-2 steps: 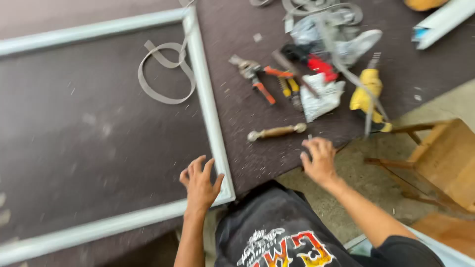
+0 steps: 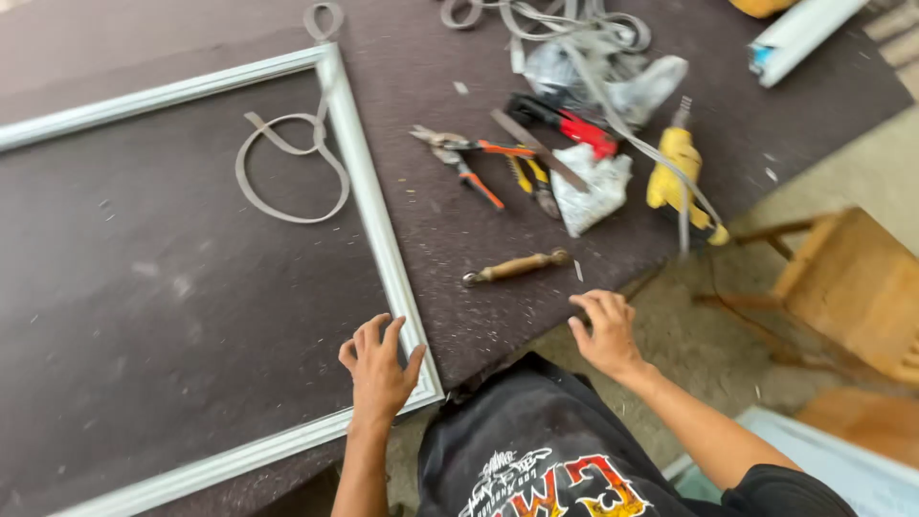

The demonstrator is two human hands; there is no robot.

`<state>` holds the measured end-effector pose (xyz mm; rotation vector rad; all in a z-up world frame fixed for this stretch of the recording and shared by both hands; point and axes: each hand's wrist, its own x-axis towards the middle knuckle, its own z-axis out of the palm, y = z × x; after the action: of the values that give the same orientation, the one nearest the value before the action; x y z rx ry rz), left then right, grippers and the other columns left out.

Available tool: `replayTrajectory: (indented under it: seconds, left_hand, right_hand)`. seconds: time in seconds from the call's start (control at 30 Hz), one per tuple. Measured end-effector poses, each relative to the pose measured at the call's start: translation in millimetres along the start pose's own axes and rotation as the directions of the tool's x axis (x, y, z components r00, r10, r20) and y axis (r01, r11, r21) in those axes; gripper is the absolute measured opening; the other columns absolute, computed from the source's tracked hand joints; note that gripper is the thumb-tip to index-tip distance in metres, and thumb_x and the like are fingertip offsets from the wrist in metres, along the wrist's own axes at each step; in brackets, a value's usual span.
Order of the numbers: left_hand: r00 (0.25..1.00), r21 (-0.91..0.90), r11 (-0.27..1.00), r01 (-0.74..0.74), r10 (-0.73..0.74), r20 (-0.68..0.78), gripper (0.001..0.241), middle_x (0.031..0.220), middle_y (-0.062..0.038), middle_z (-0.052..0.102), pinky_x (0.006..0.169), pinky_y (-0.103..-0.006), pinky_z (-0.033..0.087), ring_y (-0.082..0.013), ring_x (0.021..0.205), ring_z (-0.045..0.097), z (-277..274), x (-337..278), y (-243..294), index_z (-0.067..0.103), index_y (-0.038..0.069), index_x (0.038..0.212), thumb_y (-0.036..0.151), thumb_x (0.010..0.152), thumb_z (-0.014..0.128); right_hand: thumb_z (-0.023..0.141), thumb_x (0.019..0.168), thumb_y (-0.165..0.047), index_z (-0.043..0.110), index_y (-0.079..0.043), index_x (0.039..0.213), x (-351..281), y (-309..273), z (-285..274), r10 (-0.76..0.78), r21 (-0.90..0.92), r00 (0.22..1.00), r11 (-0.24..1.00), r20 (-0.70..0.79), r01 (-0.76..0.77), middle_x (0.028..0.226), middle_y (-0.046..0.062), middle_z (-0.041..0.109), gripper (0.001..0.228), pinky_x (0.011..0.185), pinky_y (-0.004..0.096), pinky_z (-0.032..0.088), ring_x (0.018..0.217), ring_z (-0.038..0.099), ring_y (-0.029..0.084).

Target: The person presses a rubber seal into the groove of an aluminum frame using a roller tool and a screwdriver, then trims the excess seal with shears. Finally, they pull out a screen mesh and trim it along the frame's edge using the shears.

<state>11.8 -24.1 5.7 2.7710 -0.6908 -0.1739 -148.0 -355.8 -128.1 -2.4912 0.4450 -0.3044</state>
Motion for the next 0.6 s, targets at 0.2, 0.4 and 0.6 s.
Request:
replayTrajectory:
  seconds: [0.2, 0.4, 0.6]
  left_hand:
    - [0.979, -0.142, 0.974, -0.179, 0.190, 0.072, 0.022, 0.088, -0.009, 0.067, 0.082, -0.0443, 0.045, -0.0287, 0.089, 0.064, 42, -30, 14, 0.068, 0.009, 0.093, 0.028, 0.087, 0.078]
    - [0.967, -0.265, 0.943, -0.199, 0.233, 0.102, 0.037, 0.064, -0.011, 0.060, 0.063, -0.0450, 0.047, -0.0334, 0.065, 0.061, 71, -47, 50, 0.055, 0.007, 0.062, 0.025, 0.084, 0.079]
    - [0.992, -0.208, 0.970, -0.125, 0.125, -0.010, 0.034, 0.067, -0.010, 0.059, 0.063, -0.0461, 0.046, -0.0330, 0.068, 0.060, 74, -21, 78, 0.054, 0.007, 0.065, 0.021, 0.084, 0.078]
  right_hand:
    - [0.074, 0.087, -0.022, 0.072, -0.014, 0.113, -90, 28, -16, 0.165, 0.058, 0.985, 0.984, 0.059, -0.168, 0.098, 0.002, 0.072, 0.027, 0.092, 0.044, 0.044, 0.100, 0.065, 0.023]
    - [0.073, 0.098, -0.023, 0.077, -0.006, 0.100, -61, 117, -32, 0.450, 0.281, 0.881, 0.873, -0.146, -0.399, 0.080, 0.011, 0.075, 0.018, 0.066, 0.033, 0.054, 0.069, 0.072, 0.020]
    - [0.075, 0.101, -0.022, 0.077, -0.007, 0.114, 112, 170, -63, 0.098, 0.112, 0.941, 0.992, -0.323, -0.065, 0.094, 0.010, 0.069, 0.020, 0.081, 0.037, 0.053, 0.089, 0.067, 0.026]
